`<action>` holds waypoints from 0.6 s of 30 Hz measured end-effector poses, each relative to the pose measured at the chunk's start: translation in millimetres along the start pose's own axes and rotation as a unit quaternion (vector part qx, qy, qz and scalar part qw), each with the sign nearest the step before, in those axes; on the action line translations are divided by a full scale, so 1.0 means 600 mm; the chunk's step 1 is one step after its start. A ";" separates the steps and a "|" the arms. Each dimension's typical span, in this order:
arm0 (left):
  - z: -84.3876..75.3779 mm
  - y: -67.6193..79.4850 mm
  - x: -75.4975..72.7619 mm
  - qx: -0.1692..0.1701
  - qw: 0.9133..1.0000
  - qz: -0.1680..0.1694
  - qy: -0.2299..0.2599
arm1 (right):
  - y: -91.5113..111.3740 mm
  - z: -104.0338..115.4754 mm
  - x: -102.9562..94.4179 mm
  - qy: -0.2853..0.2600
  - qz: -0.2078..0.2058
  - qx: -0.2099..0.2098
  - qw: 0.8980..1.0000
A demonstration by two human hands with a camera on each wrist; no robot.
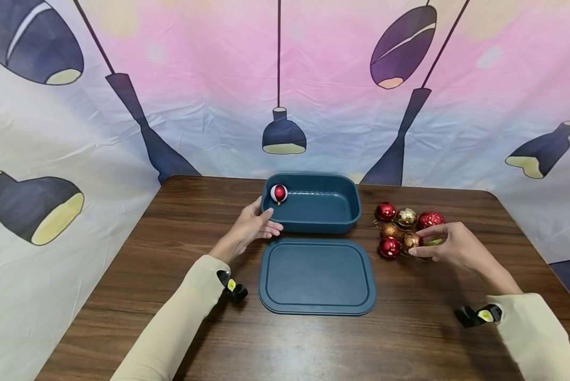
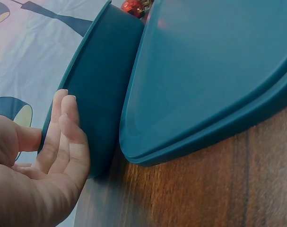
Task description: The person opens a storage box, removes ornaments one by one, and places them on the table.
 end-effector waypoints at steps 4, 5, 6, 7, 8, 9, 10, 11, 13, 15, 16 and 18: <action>-0.001 0.001 0.000 0.000 1.000 0.000 0.001 | 0.004 -0.015 0.006 -0.018 0.008 0.015 1.000; -0.001 0.002 0.000 0.000 1.000 0.000 0.001 | 0.005 -0.018 0.008 -0.023 0.009 0.019 1.000; -0.001 0.002 0.000 0.001 1.000 0.001 0.000 | 0.006 -0.021 0.010 -0.026 0.010 0.021 0.999; -0.002 0.002 0.000 0.002 1.000 0.001 -0.001 | 0.007 -0.024 0.011 -0.029 0.011 0.025 0.999; -0.002 0.003 0.000 0.002 1.000 0.001 -0.001 | 0.008 -0.026 0.013 -0.029 0.012 0.026 0.999; -0.003 0.003 0.000 0.002 1.000 0.001 -0.001 | 0.009 -0.029 0.014 -0.029 0.012 0.028 0.999; -0.003 0.004 0.000 0.004 1.000 0.002 -0.002 | 0.009 -0.031 0.016 -0.030 0.012 0.031 0.999; -0.003 0.004 0.000 0.004 1.000 0.002 -0.002 | 0.010 -0.033 0.017 -0.030 0.012 0.032 0.999; -0.004 0.004 0.000 0.004 1.000 0.003 -0.002 | 0.011 -0.037 0.020 -0.028 0.012 0.036 0.999; -0.004 0.004 0.000 0.003 1.000 0.002 -0.002 | 0.012 -0.041 0.022 -0.028 0.014 0.037 0.999; -0.004 0.004 0.000 0.003 1.000 0.002 -0.003 | 0.012 -0.043 0.024 -0.029 0.014 0.036 0.999; -0.003 0.004 0.000 0.002 1.000 0.001 -0.003 | 0.013 -0.045 0.026 -0.031 0.016 0.034 0.999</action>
Point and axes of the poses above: each hand's wrist, its own y-axis away from the middle knuckle, its own x-axis out of the palm, z = x × y, the point moved 3 cm from there along -y, towards the middle knuckle, and after that the axes turned 4 degrees about -x, right-handed, at the moved point
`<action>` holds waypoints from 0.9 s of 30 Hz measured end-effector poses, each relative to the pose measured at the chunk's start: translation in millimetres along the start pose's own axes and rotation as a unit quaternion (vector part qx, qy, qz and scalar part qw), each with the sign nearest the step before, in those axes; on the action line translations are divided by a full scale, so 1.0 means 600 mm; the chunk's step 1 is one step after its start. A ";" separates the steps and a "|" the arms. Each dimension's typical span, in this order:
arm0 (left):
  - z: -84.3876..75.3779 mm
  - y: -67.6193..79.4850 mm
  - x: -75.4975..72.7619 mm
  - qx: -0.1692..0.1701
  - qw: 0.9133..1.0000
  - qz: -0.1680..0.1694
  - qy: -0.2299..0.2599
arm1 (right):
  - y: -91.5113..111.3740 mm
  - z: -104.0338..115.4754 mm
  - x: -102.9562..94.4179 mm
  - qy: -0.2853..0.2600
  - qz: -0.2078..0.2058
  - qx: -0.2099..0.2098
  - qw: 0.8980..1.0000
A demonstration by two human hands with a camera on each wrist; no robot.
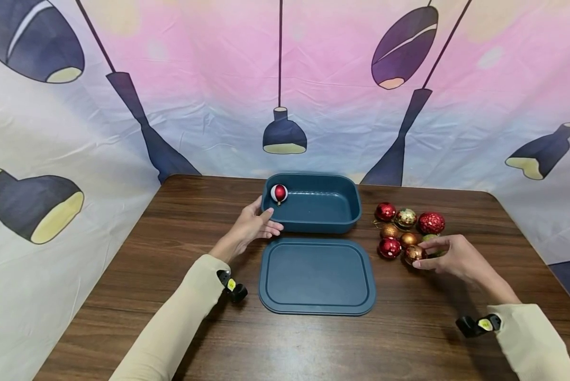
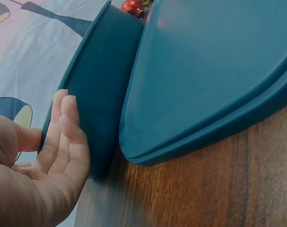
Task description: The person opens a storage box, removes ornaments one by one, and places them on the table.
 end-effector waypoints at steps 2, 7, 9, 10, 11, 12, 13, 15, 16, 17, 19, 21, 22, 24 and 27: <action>0.000 0.000 0.000 0.000 1.000 -0.001 0.000 | 0.000 -0.002 0.002 -0.006 0.000 0.001 1.000; 0.000 0.002 0.000 0.003 1.000 0.001 0.000 | 0.000 -0.005 0.008 -0.020 0.001 0.000 1.000; 0.000 0.001 0.000 0.004 1.000 0.003 0.000 | 0.000 -0.004 0.009 -0.022 0.003 -0.003 1.000; 0.000 0.001 0.000 0.002 1.000 0.003 0.002 | 0.000 -0.004 0.009 -0.023 0.003 -0.002 1.000; 0.000 0.001 0.000 0.001 1.000 0.003 0.002 | 0.000 -0.003 0.008 -0.022 0.004 -0.001 1.000; 0.001 0.001 0.000 0.000 1.000 0.003 0.002 | 0.001 -0.002 0.008 -0.021 0.003 -0.002 1.000; 0.001 0.001 0.000 0.000 1.000 0.004 0.002 | 0.001 -0.001 0.008 -0.018 0.003 -0.003 1.000; 0.001 0.000 0.000 -0.002 1.000 0.003 0.005 | 0.000 0.002 0.006 -0.016 0.002 -0.007 1.000; 0.001 0.001 0.000 -0.003 1.000 0.003 0.005 | 0.000 0.004 0.005 -0.014 0.001 -0.009 1.000; 0.001 0.000 0.000 -0.004 1.000 0.003 0.006 | 0.000 0.006 0.003 -0.013 0.000 -0.010 1.000; 0.002 0.000 0.000 -0.004 1.000 0.003 0.007 | -0.001 0.010 -0.003 -0.013 0.003 -0.013 1.000; 0.002 -0.001 0.000 -0.005 1.000 0.002 0.007 | -0.001 0.014 -0.009 -0.013 0.005 -0.015 1.000; 0.002 -0.001 0.000 -0.005 1.000 0.002 0.008 | -0.002 0.017 -0.012 -0.013 0.005 -0.016 1.000; 0.001 0.000 0.000 -0.004 1.000 0.003 0.008 | -0.005 0.024 -0.017 -0.013 0.005 -0.022 1.000; 0.000 0.001 0.000 -0.004 1.000 0.004 0.008 | -0.012 0.037 -0.025 0.000 -0.004 -0.026 1.000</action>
Point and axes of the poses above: each hand's wrist, its own y-axis away from the middle knuckle, its own x-axis out of the palm, z = x × y, the point moved 3 cm from there along -y, towards the middle knuckle, and after that the axes turned 4 degrees about -x, right-handed, at the moved point
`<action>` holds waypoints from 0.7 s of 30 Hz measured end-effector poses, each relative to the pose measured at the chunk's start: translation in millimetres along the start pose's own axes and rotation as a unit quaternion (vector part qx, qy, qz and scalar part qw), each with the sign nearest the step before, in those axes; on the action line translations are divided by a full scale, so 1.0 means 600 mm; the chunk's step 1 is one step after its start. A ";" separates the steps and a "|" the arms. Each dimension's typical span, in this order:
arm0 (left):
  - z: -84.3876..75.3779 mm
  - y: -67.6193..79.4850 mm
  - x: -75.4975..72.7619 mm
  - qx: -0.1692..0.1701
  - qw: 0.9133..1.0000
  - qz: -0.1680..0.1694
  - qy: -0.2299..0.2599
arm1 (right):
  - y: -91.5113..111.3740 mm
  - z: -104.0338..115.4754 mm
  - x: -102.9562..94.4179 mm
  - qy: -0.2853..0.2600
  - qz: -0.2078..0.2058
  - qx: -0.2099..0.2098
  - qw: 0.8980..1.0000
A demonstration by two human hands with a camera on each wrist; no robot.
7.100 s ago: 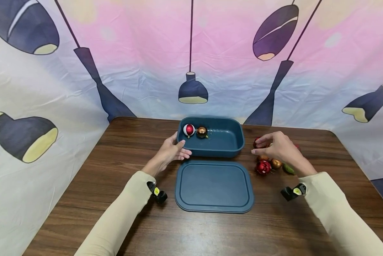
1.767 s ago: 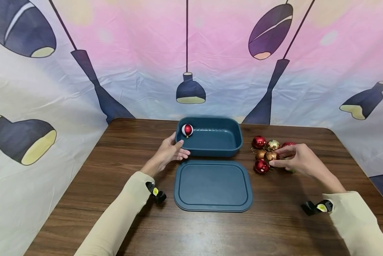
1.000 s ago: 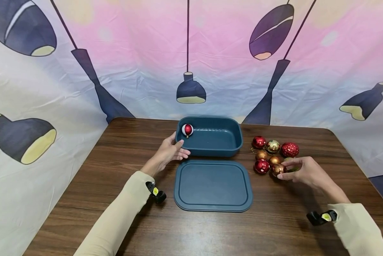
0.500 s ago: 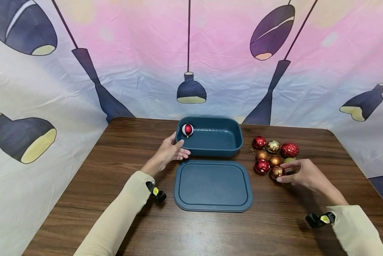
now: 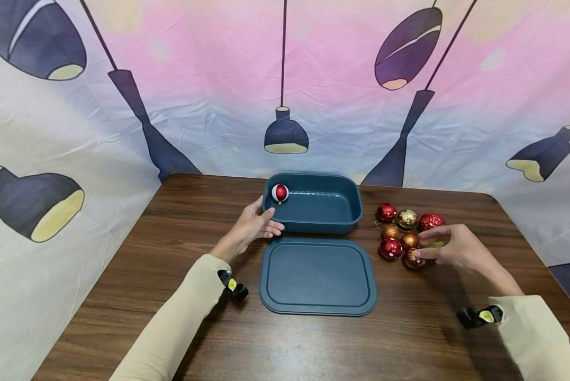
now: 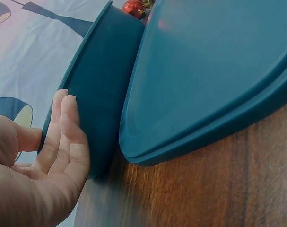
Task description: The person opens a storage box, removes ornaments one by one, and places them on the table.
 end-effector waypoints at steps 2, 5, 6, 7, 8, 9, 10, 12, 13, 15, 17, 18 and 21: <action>0.000 0.000 0.000 -0.001 1.000 -0.001 0.000 | -0.007 0.011 -0.004 0.008 -0.003 -0.006 1.000; 0.001 -0.001 0.000 -0.003 1.000 -0.002 0.002 | -0.020 0.032 -0.010 0.013 -0.007 -0.016 1.000; 0.000 -0.001 0.000 -0.003 1.000 -0.001 0.003 | -0.025 0.040 -0.010 0.010 -0.006 -0.018 1.000; 0.001 -0.002 0.000 -0.004 1.000 -0.001 0.004 | -0.031 0.048 -0.010 0.009 -0.003 -0.022 1.000; 0.001 -0.003 0.000 -0.005 1.000 -0.001 0.005 | -0.037 0.056 -0.009 0.012 -0.001 -0.024 1.000; 0.001 -0.003 0.000 -0.005 1.000 -0.001 0.005 | -0.043 0.065 -0.009 0.017 0.001 -0.026 1.000; 0.001 -0.004 0.000 -0.005 1.000 -0.001 0.006 | -0.050 0.074 -0.008 0.028 0.001 -0.030 0.999; 0.001 -0.005 0.000 -0.007 1.000 0.000 0.008 | -0.063 0.093 -0.005 0.050 0.002 -0.040 0.998; 0.002 -0.006 0.000 -0.008 1.000 -0.001 0.009 | -0.070 0.103 -0.004 0.058 0.003 -0.045 0.997; 0.002 -0.006 -0.001 -0.008 1.000 -0.001 0.011 | -0.085 0.124 0.001 0.069 0.007 -0.050 0.996; 0.003 -0.006 -0.002 -0.009 1.000 -0.001 0.014 | -0.100 0.146 0.007 0.067 0.016 -0.062 0.996; 0.003 -0.005 -0.002 -0.009 1.000 -0.001 0.015 | -0.108 0.157 0.011 0.059 0.023 -0.065 0.996; 0.002 -0.005 -0.003 -0.006 1.000 0.000 0.019 | -0.130 0.187 0.024 0.040 0.035 -0.079 0.995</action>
Point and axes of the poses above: each hand's wrist, its own y-axis away from the middle knuckle, its own x-axis out of the palm, z = x × y, the point moved 3 cm from there along -y, towards the middle knuckle, and after that the axes turned 4 degrees about -x, right-handed, at the moved point
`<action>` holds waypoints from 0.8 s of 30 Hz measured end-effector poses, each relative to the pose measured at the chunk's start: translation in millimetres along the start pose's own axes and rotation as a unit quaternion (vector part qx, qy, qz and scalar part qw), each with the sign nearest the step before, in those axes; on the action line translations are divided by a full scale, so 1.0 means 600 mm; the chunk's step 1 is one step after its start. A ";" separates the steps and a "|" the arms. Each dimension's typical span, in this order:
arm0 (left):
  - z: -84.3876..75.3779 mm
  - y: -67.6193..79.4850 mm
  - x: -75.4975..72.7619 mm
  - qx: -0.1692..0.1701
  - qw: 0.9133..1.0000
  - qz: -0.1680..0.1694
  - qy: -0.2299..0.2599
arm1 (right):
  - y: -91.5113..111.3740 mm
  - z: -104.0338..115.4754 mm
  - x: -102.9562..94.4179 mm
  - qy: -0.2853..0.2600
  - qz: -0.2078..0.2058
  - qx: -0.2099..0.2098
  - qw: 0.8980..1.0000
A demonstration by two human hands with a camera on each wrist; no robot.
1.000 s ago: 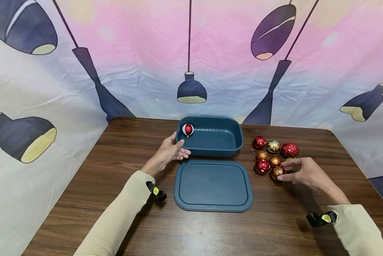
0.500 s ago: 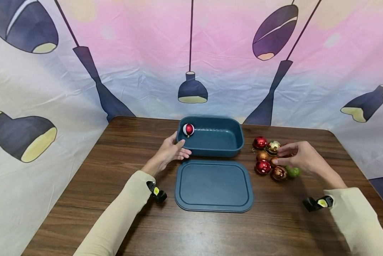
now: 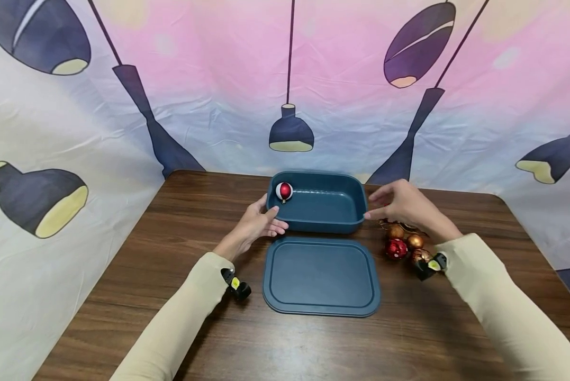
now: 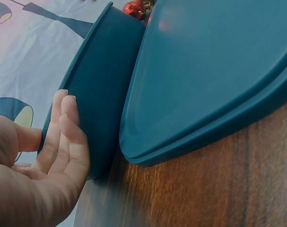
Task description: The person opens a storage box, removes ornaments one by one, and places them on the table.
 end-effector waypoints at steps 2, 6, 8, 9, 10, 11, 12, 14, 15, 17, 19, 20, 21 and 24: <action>-0.001 0.001 0.000 0.002 1.000 0.002 0.003 | -0.018 0.016 0.008 -0.011 0.003 -0.009 1.000; -0.002 0.002 0.001 0.004 1.000 0.005 0.004 | -0.055 0.039 0.032 -0.022 0.012 -0.013 1.000; -0.003 0.002 0.001 0.005 1.000 0.005 0.003 | -0.072 0.049 0.046 -0.029 0.017 -0.019 0.999; -0.003 0.002 0.001 0.004 1.000 0.005 0.003 | -0.080 0.054 0.054 -0.035 0.020 -0.022 0.999; -0.003 0.002 0.001 0.005 1.000 0.005 0.003 | -0.088 0.059 0.062 -0.040 0.023 -0.025 0.999; -0.003 0.003 0.001 0.004 1.000 0.004 0.003 | -0.095 0.065 0.070 -0.046 0.026 -0.027 0.998; -0.003 0.003 0.000 0.004 1.000 0.003 0.002 | -0.103 0.070 0.079 -0.049 0.029 -0.027 0.998; -0.003 0.003 0.000 0.004 1.000 0.002 0.002 | -0.117 0.080 0.095 -0.049 0.030 -0.022 0.998; -0.003 0.003 0.000 0.004 1.000 0.002 0.002 | -0.124 0.084 0.103 -0.048 0.031 -0.017 0.998; -0.003 0.003 0.000 0.003 1.000 0.001 0.002 | -0.137 0.092 0.117 -0.048 0.031 -0.009 0.998; -0.002 0.003 0.000 0.002 1.000 0.000 0.001 | -0.148 0.099 0.129 -0.046 0.026 -0.006 0.999; -0.002 0.002 0.000 0.001 1.000 0.000 0.001 | -0.154 0.102 0.135 -0.047 0.023 -0.005 0.999; -0.002 0.002 -0.001 0.001 1.000 0.000 0.000 | -0.159 0.105 0.141 -0.049 0.019 -0.004 0.999; -0.002 0.002 0.000 0.001 1.000 0.000 -0.006 | -0.172 0.111 0.158 -0.055 0.003 -0.001 0.998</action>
Point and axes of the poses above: each hand's wrist, its own y-axis away from the middle knuckle, its own x-axis out of the palm, z = x × y, the point moved 3 cm from there along -y, towards the middle knuckle, and after that the axes turned 4 degrees about -x, right-handed, at the moved point
